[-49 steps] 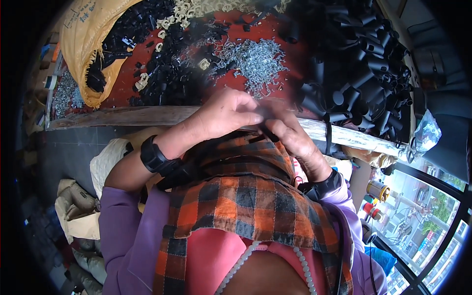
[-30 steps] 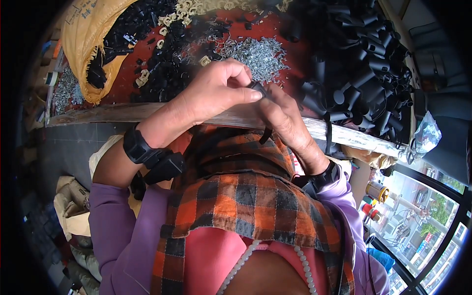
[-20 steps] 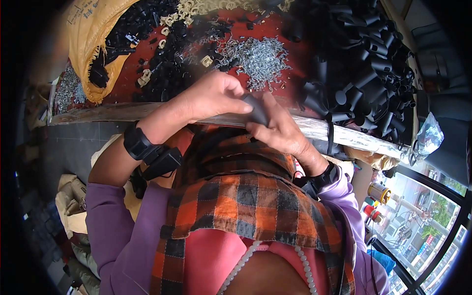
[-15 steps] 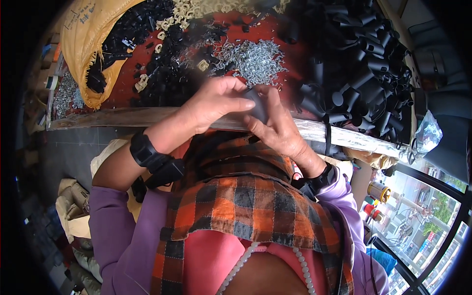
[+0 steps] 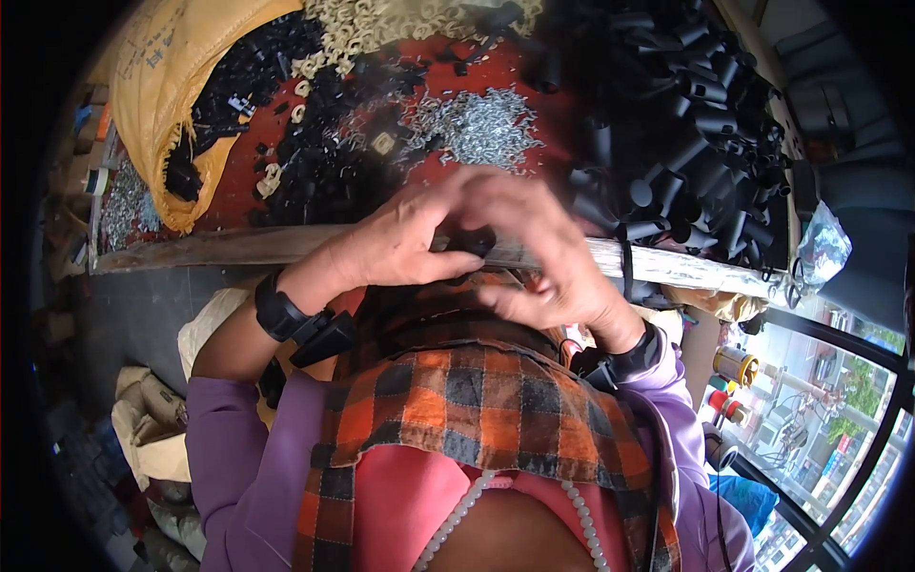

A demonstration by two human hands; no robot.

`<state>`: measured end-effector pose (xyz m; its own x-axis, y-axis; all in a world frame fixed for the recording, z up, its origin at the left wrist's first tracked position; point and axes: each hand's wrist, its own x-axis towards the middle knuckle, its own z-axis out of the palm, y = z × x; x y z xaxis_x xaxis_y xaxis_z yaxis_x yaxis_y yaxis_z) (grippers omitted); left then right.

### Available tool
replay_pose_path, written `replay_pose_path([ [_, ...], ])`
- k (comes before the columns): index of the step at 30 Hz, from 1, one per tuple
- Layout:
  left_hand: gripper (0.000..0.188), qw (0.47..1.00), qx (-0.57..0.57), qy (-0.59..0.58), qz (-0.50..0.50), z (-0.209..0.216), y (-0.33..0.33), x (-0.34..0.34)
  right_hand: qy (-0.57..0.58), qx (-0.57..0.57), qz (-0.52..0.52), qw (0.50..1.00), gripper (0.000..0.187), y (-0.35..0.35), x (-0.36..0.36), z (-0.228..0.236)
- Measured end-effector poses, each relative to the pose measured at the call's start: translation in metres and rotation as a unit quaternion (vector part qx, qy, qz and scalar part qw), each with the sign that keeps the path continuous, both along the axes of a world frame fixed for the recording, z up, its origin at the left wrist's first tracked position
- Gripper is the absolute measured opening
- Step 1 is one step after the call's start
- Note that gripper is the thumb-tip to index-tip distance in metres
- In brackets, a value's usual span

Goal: Manually assembling small metal components into black plastic pipe fittings at a factory workbench.

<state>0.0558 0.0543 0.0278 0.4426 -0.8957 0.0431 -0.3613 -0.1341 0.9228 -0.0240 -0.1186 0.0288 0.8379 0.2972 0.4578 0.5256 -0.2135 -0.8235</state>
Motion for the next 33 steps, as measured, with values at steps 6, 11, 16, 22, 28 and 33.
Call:
replay_pose_path([
  [6, 0.07, 0.989, -0.007, 0.144, -0.036, -0.001, -0.001, -0.005, -0.097, -0.133, 0.017, 0.986, 0.051, 0.001, -0.011, 0.002],
  [11, 0.068, 0.968, -0.028, 0.25, -0.021, -0.001, -0.004, -0.002, -0.117, -0.19, -0.032, 0.974, 0.049, -0.003, -0.01, 0.013],
  [16, 0.063, 0.998, -0.019, 0.048, -0.042, 0.001, -0.007, 0.007, -0.09, -0.173, -0.042, 0.98, 0.046, -0.007, -0.006, 0.008],
  [22, 0.063, 0.997, -0.023, 0.061, -0.039, -0.007, 0.003, 0.026, -0.064, -0.187, -0.03, 0.98, 0.044, -0.004, 0.008, 0.004],
  [28, 0.064, 0.998, -0.011, 0.043, -0.035, -0.021, 0.005, 0.041, 0.001, -0.111, 0.089, 0.99, 0.038, -0.009, 0.028, -0.008],
  [33, 0.058, 0.998, 0.009, 0.048, -0.033, -0.031, -0.007, 0.061, 0.109, -0.06, 0.259, 0.958, 0.026, -0.034, 0.06, -0.023],
])
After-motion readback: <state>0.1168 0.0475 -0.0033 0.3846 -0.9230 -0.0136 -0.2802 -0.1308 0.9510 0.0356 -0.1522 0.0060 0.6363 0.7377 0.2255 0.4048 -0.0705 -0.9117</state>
